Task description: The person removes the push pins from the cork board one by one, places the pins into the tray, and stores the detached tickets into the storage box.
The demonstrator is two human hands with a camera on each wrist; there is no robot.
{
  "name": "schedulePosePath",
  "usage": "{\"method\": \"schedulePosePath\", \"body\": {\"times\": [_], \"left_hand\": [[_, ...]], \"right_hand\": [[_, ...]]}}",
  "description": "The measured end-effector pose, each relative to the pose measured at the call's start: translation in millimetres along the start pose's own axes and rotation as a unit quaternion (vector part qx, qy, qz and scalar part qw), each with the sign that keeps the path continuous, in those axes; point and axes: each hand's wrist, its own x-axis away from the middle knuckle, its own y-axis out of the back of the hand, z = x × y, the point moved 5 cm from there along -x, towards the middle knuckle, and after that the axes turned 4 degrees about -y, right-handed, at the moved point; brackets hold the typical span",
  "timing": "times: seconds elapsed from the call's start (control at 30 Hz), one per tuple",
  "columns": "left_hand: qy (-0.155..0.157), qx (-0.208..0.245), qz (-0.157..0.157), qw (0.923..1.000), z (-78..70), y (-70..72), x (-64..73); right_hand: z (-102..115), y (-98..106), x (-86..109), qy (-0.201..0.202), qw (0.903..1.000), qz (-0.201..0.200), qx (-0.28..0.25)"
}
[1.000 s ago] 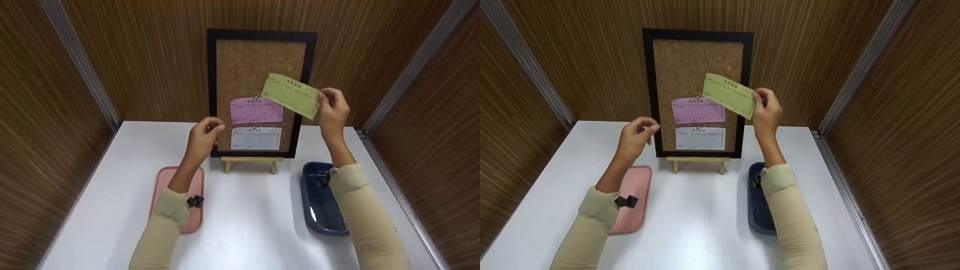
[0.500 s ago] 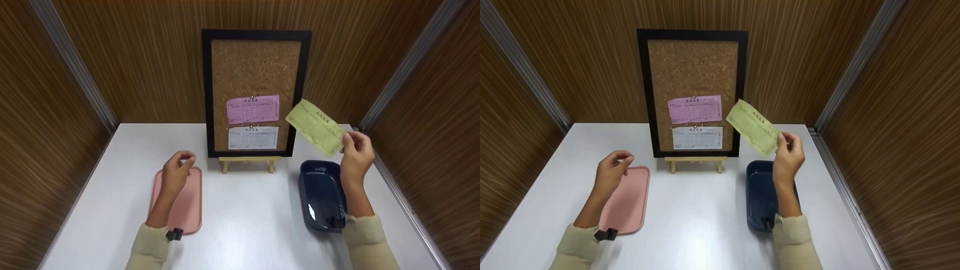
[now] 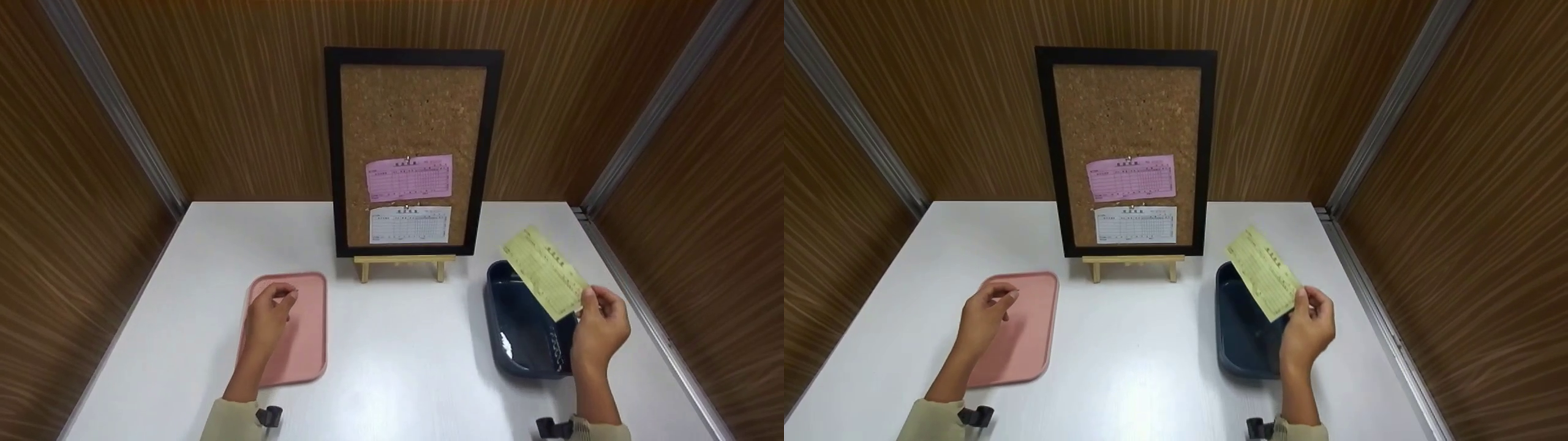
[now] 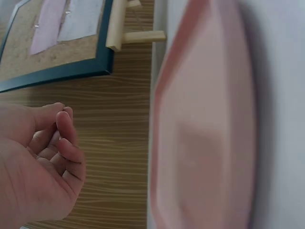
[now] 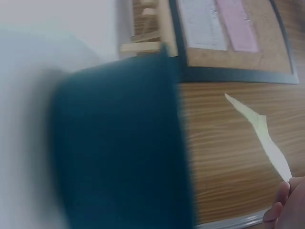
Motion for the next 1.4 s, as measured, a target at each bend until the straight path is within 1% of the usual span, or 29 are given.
{"method": "schedulePosePath", "body": {"times": [0.07,0.2,0.33,0.43,0.53,0.7,0.83,1.03,1.13,1.27,1.4], "left_hand": [[-0.002,-0.011,0.007,0.9999,5.8,-1.0,1.7],[-0.006,-0.031,0.012,0.9994,16.8,-2.0,3.6],[-0.006,-0.061,0.015,0.998,28.1,-2.0,5.0],[-0.002,-0.082,0.023,0.9964,35.1,-2.2,6.0],[0.003,-0.095,0.041,0.9947,40.6,-3.5,7.0],[0.005,-0.094,0.071,0.9931,43.8,-6.1,8.3],[0.007,-0.1,0.087,0.9911,46.5,-8.7,6.8],[0.012,-0.101,0.102,0.9896,50.7,-11.7,6.5],[0.013,-0.107,0.105,0.9886,51.7,-11.2,6.8],[0.01,-0.137,0.101,0.9854,51.4,-8.9,5.9],[0.005,-0.164,0.095,0.982,49.0,-6.9,5.1]], "right_hand": [[-9.5,8.9,3.4,-0.019,0.9995,-0.011,0.021],[-23.6,22.0,10.4,-0.043,0.9961,-0.022,0.074],[-34.1,31.0,17.0,-0.054,0.9905,-0.027,0.124],[-39.2,34.8,20.4,-0.055,0.9825,-0.033,0.175],[-40.5,33.6,21.9,-0.045,0.9708,-0.035,0.233],[-38.0,21.6,22.3,-0.011,0.9541,-0.008,0.299],[-39.0,13.4,23.8,-0.002,0.9485,0.011,0.316],[-42.9,10.7,26.6,0.015,0.9435,0.018,0.331],[-43.7,11.0,26.7,0.015,0.9392,0.02,0.343],[-44.0,11.5,26.2,0.006,0.933,0.027,0.359],[-42.4,12.1,26.2,0.008,0.9296,0.033,0.367]]}}
